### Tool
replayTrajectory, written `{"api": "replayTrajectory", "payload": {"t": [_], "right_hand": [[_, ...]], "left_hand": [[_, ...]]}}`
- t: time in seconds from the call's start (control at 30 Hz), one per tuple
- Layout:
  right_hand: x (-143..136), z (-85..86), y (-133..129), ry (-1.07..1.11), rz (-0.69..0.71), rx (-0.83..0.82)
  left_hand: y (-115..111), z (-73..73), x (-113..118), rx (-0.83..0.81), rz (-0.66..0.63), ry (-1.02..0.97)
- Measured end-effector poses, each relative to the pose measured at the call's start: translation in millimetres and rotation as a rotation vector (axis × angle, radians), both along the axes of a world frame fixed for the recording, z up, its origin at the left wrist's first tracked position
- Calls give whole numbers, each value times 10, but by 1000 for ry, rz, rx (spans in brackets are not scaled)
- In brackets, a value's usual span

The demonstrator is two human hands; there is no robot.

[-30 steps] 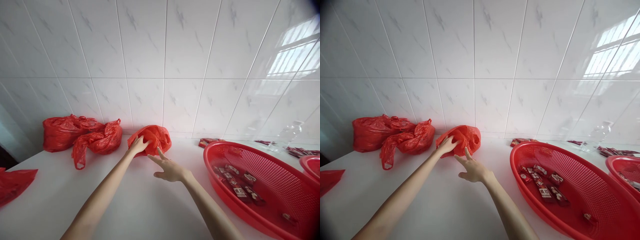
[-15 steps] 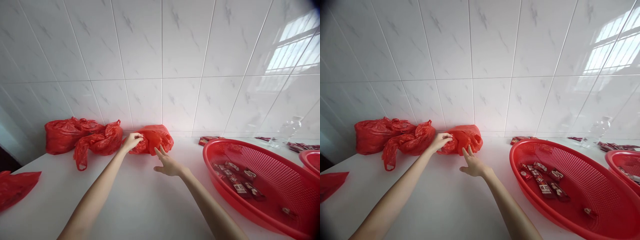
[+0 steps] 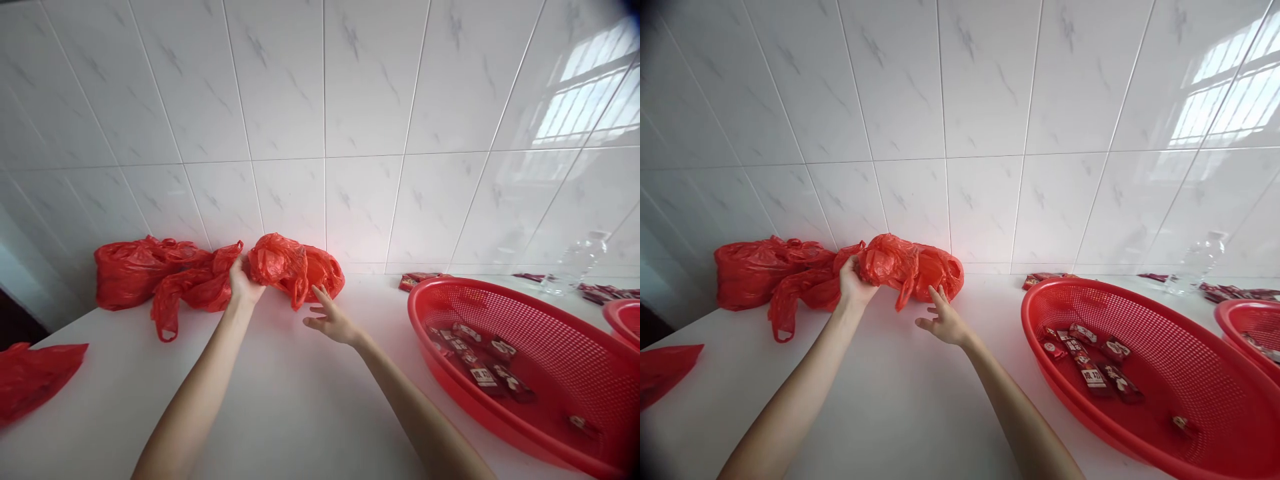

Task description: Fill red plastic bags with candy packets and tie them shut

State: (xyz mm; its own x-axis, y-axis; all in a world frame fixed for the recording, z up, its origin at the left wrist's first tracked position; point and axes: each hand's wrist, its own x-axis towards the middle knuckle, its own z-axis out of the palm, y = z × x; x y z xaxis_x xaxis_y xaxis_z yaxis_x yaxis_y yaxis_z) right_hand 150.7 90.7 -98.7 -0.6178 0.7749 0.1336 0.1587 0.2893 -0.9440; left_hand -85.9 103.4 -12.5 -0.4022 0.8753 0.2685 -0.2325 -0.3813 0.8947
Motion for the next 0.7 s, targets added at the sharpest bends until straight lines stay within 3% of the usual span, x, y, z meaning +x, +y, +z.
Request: {"api": "replayTrajectory", "payload": {"t": [0.23, 0.37, 0.53, 0.7], "right_hand": [[103, 432, -172, 266, -121, 157], [152, 559, -189, 399, -147, 188], [201, 620, -167, 514, -231, 100], [285, 679, -104, 532, -341, 93]], "left_hand": [[-40, -131, 449, -177, -185, -56], [-70, -181, 647, -191, -232, -30], [-103, -190, 684, -172, -230, 15], [-122, -138, 561, -158, -116, 150]]}}
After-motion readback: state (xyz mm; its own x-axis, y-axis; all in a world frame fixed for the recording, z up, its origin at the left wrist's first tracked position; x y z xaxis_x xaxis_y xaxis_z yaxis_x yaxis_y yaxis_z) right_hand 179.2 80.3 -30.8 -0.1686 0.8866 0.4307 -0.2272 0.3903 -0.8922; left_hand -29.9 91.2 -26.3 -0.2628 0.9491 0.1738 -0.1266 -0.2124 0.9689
